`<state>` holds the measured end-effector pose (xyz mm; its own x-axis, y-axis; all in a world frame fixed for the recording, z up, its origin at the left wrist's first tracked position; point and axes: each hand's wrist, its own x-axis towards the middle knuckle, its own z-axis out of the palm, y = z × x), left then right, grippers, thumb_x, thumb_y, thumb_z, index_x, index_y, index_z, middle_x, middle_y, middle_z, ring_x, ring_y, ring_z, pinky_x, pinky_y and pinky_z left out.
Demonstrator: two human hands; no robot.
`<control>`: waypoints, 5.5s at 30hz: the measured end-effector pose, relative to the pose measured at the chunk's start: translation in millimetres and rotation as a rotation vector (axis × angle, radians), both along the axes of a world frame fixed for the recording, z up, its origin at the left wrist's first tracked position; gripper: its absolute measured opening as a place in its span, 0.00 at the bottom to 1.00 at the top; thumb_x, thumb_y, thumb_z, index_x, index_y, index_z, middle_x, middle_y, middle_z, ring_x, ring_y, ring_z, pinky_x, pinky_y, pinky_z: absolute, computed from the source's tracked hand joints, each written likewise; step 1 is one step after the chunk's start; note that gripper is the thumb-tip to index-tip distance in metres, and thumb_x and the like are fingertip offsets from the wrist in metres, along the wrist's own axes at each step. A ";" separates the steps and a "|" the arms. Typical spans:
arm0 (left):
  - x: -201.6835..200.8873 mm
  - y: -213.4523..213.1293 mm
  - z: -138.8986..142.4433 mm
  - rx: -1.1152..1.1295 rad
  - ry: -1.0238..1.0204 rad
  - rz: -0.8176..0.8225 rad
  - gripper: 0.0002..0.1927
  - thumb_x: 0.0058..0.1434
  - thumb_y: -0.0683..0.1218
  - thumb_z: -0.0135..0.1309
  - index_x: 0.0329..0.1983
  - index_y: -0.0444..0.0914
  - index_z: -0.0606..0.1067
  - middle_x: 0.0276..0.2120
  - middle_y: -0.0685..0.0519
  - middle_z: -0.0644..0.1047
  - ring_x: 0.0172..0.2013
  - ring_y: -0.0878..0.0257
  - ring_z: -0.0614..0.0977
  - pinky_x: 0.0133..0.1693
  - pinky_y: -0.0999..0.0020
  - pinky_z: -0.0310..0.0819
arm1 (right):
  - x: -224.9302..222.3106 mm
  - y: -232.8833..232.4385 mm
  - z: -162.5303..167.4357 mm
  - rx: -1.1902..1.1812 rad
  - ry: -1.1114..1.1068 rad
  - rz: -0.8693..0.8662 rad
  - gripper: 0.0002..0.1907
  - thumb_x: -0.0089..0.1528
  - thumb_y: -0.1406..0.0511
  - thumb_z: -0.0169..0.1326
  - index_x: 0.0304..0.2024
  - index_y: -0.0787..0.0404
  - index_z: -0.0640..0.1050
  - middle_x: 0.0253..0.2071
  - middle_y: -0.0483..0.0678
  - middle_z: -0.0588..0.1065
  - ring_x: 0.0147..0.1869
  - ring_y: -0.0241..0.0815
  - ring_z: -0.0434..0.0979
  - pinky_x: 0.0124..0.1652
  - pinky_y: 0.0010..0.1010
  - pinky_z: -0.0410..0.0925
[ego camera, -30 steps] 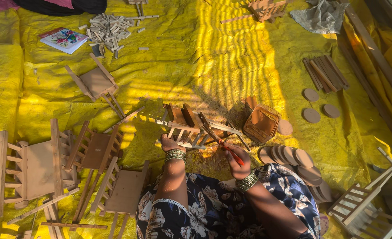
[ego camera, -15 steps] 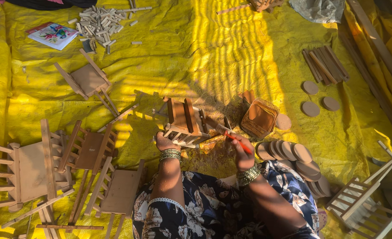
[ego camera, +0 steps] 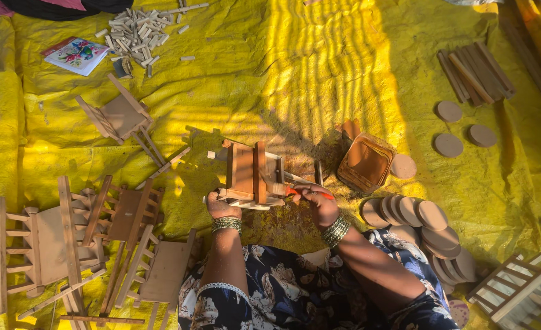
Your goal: The person sits on a yellow tarp on the ground and assembles miniature wooden chairs, applying glue from a small container to the joints of chair frames and pressing the parts together. They handle several unfinished chairs one at a time, dipping an applicator into the glue container between joints.
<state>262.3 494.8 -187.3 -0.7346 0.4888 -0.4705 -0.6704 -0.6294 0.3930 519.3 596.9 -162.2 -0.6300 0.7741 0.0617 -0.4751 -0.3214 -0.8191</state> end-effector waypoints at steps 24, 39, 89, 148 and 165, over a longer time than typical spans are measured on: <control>4.7 -21.5 32.0 -0.272 -0.032 -0.178 0.27 0.65 0.62 0.40 0.58 0.43 0.73 0.56 0.49 0.76 0.53 0.50 0.79 0.49 0.42 0.79 | -38.0 -0.9 -25.0 -0.036 -0.295 -0.120 0.18 0.69 0.60 0.50 0.54 0.65 0.78 0.44 0.49 0.83 0.50 0.38 0.82 0.55 0.31 0.71; -8.2 -26.8 25.5 -0.503 0.026 0.010 0.18 0.68 0.58 0.37 0.47 0.46 0.74 0.43 0.58 0.78 0.39 0.65 0.79 0.30 0.63 0.66 | -36.6 -7.9 -39.6 0.238 -0.302 -0.090 0.15 0.68 0.63 0.51 0.51 0.65 0.81 0.41 0.51 0.83 0.46 0.40 0.81 0.48 0.31 0.73; 11.5 -14.7 7.9 -0.123 0.131 0.047 0.10 0.67 0.49 0.50 0.38 0.37 0.71 0.37 0.48 0.74 0.40 0.52 0.79 0.47 0.51 0.79 | -58.8 -31.9 69.8 0.760 -0.243 -0.289 0.11 0.65 0.68 0.55 0.48 0.68 0.81 0.32 0.51 0.79 0.36 0.44 0.79 0.39 0.34 0.71; 8.9 -26.1 28.0 -0.150 0.455 0.140 0.06 0.47 0.38 0.46 0.29 0.37 0.70 0.28 0.50 0.72 0.27 0.56 0.76 0.32 0.59 0.78 | 10.1 2.0 137.8 1.105 -0.472 -0.466 0.07 0.59 0.67 0.55 0.36 0.62 0.83 0.28 0.49 0.78 0.33 0.47 0.76 0.40 0.40 0.64; 5.5 -14.3 17.9 -0.091 0.480 0.228 0.06 0.51 0.33 0.45 0.28 0.36 0.68 0.25 0.52 0.73 0.22 0.61 0.75 0.27 0.61 0.77 | 7.3 -7.6 129.7 1.191 -0.737 -0.442 0.03 0.58 0.67 0.59 0.29 0.59 0.83 0.21 0.47 0.77 0.29 0.46 0.75 0.42 0.40 0.66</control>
